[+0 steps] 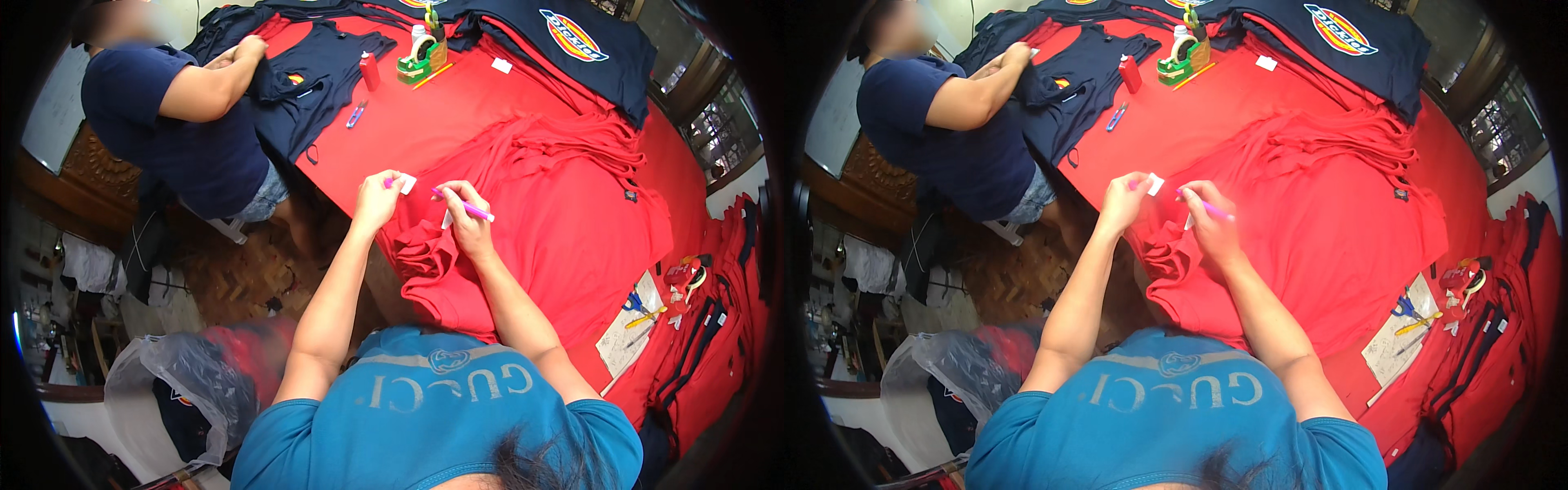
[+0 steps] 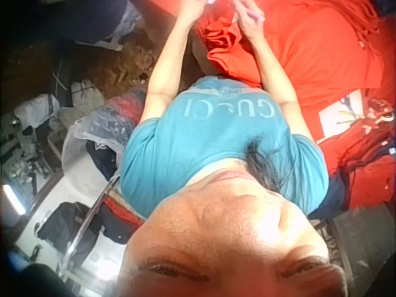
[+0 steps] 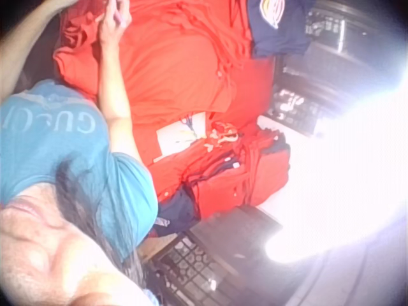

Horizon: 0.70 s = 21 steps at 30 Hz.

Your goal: The person folds red t-shirts and stacks them on a table. They write on a notepad and use a pink marker to write on the tags of the shirts. The person also uses scissors to cut threads from the shirts.

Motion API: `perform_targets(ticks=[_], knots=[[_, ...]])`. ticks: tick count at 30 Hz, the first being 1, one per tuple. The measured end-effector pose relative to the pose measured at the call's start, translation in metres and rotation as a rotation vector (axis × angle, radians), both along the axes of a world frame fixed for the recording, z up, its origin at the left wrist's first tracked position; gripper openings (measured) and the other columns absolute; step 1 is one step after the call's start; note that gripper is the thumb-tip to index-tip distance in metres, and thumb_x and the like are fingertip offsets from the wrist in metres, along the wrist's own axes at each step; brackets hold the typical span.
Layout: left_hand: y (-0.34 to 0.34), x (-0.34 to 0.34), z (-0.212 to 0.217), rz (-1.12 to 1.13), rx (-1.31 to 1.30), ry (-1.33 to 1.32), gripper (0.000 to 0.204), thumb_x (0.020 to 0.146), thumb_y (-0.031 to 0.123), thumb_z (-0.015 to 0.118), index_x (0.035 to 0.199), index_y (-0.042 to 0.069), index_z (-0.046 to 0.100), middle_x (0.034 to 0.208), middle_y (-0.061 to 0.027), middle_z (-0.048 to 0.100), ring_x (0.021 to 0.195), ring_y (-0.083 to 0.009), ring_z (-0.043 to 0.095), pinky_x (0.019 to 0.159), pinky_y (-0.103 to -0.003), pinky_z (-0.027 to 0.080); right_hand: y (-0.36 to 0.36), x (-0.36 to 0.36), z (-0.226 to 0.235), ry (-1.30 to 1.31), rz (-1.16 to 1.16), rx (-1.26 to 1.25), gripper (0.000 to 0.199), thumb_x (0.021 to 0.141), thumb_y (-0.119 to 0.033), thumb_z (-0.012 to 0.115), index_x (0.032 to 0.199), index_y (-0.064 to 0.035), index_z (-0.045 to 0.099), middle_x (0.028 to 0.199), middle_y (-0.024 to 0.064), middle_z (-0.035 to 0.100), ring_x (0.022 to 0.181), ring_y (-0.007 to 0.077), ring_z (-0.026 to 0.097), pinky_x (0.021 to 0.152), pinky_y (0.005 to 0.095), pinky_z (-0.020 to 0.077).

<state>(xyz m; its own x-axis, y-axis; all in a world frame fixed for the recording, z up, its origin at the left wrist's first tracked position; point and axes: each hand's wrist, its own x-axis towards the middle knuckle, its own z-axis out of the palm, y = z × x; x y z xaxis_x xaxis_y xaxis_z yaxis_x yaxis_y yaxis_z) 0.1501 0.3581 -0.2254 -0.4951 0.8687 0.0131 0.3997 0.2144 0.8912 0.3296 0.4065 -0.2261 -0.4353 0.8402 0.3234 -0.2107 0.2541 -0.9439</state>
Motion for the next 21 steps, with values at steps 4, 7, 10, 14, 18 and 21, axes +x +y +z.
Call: perform_targets(ticks=[4,7,10,14,18,21], knots=[[-0.004,0.013,0.011,-0.135,0.030,-0.180,0.025,0.095,0.017,0.058,0.102,-0.004,0.069,0.086,-0.0049,0.067,0.081,-0.0108,0.060,0.074,-0.028,0.048,0.002,-0.001,-0.002,-0.015,-0.007,0.059,0.015,0.097,-0.012,0.057,0.096,0.0001,0.065,0.080,0.0042,0.066,0.070,0.0083,0.059,0.060,0.0243,0.0459],[-0.009,0.027,0.020,-0.175,0.034,-0.180,0.024,0.096,0.015,0.057,0.102,-0.004,0.069,0.086,-0.0046,0.067,0.082,-0.0103,0.060,0.075,-0.028,0.048,0.002,-0.002,-0.003,-0.015,-0.006,0.038,0.015,0.096,-0.012,0.057,0.097,0.0004,0.065,0.080,0.0039,0.066,0.071,0.0083,0.059,0.062,0.0247,0.0462],[-0.014,0.029,0.013,-0.185,0.068,-0.177,0.023,0.097,0.013,0.055,0.102,-0.004,0.069,0.089,-0.0053,0.069,0.085,-0.0118,0.061,0.079,-0.028,0.047,-0.001,-0.001,0.001,-0.059,-0.014,0.021,0.014,0.096,-0.011,0.057,0.099,0.0003,0.064,0.082,0.0037,0.066,0.074,0.0090,0.060,0.065,0.0255,0.0470],[-0.025,0.052,0.004,-0.159,0.093,-0.195,0.023,0.096,0.015,0.056,0.104,-0.003,0.067,0.090,-0.0086,0.069,0.086,-0.0130,0.062,0.081,-0.030,0.048,0.001,-0.007,-0.010,0.078,-0.116,0.174,0.020,0.099,-0.011,0.054,0.114,0.0015,0.056,0.093,0.0073,0.065,0.083,0.0147,0.065,0.073,0.0271,0.0517],[-0.036,0.069,0.009,-0.097,0.022,-0.046,0.021,0.095,0.017,0.057,0.101,-0.001,0.065,0.091,-0.0166,0.069,0.087,-0.0242,0.066,0.081,-0.036,0.049,0.001,-0.006,-0.008,-0.209,-0.145,0.272,0.019,0.096,-0.013,0.059,0.109,0.0014,0.059,0.091,0.0093,0.065,0.079,0.0128,0.064,0.070,0.0268,0.0509],[-0.015,0.032,-0.027,0.034,0.088,0.317,0.023,0.092,0.021,0.062,0.106,0.003,0.064,0.101,-0.0177,0.065,0.091,-0.0381,0.064,0.080,-0.044,0.050,-0.001,-0.004,-0.002,-0.286,-0.149,0.212,0.019,0.095,-0.018,0.062,0.104,-0.0009,0.063,0.091,0.0095,0.068,0.077,0.0149,0.063,0.068,0.0309,0.0498]])
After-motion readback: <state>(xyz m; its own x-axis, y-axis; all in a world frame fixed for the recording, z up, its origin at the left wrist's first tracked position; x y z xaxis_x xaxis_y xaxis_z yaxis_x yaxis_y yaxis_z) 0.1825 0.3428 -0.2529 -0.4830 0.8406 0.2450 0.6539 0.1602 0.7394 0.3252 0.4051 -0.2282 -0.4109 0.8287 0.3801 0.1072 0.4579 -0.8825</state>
